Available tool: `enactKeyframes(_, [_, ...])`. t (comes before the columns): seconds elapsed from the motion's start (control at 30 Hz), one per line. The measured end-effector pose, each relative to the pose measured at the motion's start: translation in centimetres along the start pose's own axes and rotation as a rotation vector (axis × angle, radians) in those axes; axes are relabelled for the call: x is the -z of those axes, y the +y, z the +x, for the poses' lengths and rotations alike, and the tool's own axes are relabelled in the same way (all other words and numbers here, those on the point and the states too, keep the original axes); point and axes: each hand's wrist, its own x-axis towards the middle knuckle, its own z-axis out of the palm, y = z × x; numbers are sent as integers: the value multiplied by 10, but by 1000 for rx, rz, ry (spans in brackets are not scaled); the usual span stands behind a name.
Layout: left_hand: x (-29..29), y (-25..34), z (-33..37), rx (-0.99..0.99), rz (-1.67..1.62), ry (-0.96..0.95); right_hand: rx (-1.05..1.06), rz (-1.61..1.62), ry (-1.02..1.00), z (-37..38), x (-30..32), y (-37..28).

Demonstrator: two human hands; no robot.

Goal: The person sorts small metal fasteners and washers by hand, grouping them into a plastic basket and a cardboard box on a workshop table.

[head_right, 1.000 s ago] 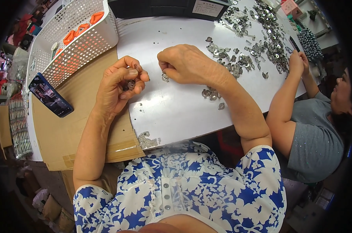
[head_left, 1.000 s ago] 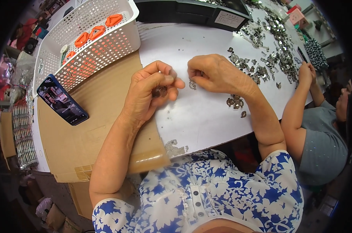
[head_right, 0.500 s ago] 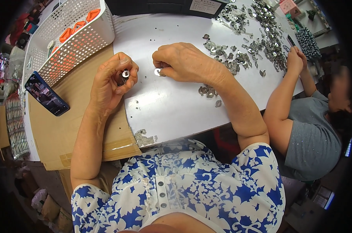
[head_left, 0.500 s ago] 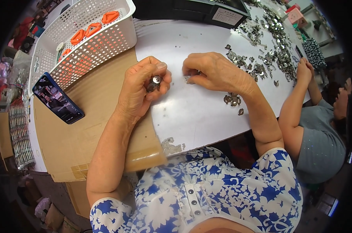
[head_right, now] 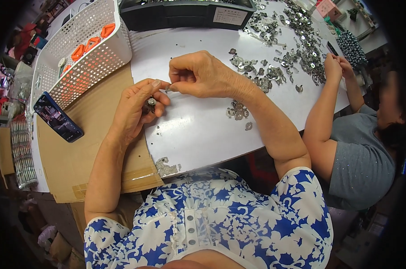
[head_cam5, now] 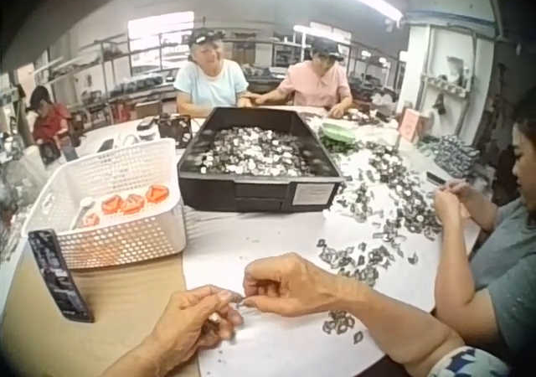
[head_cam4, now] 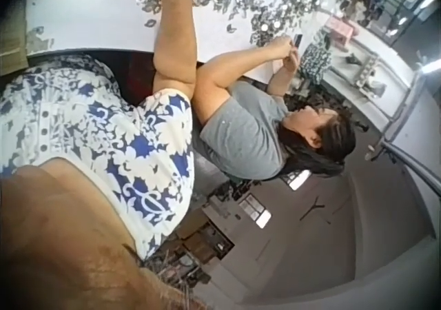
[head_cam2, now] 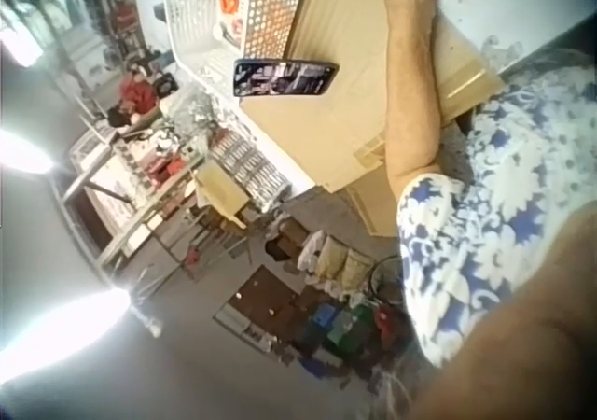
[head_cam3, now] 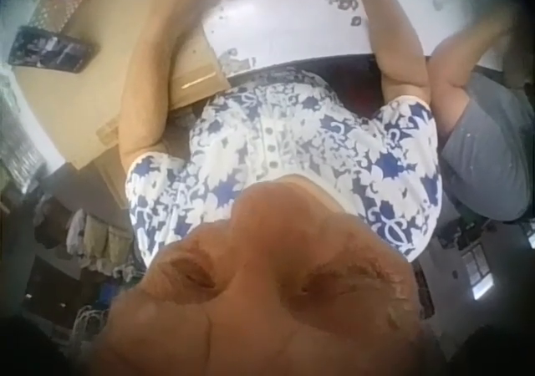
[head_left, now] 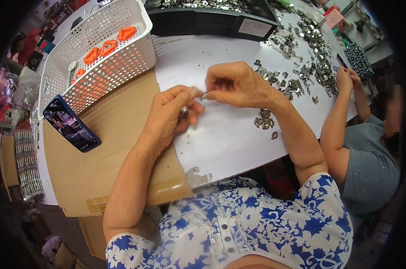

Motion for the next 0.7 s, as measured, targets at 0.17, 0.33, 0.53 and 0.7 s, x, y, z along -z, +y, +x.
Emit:
enactKeyframes(0.17, [1, 0, 0, 38, 3, -78, 151, 19, 34, -1, -1, 5])
enactKeyframes(0.33, [5, 7, -2, -23, -29, -18, -139, -248, -133, -7, 16, 3])
enactKeyframes(0.53, [0, 9, -4, -58, -73, -24, -1, -394, -55, -5, 6, 21])
enactKeyframes(0.7, [1, 8, -5, -105, -93, -41, -9, -181, 74, -3, 9, 25])
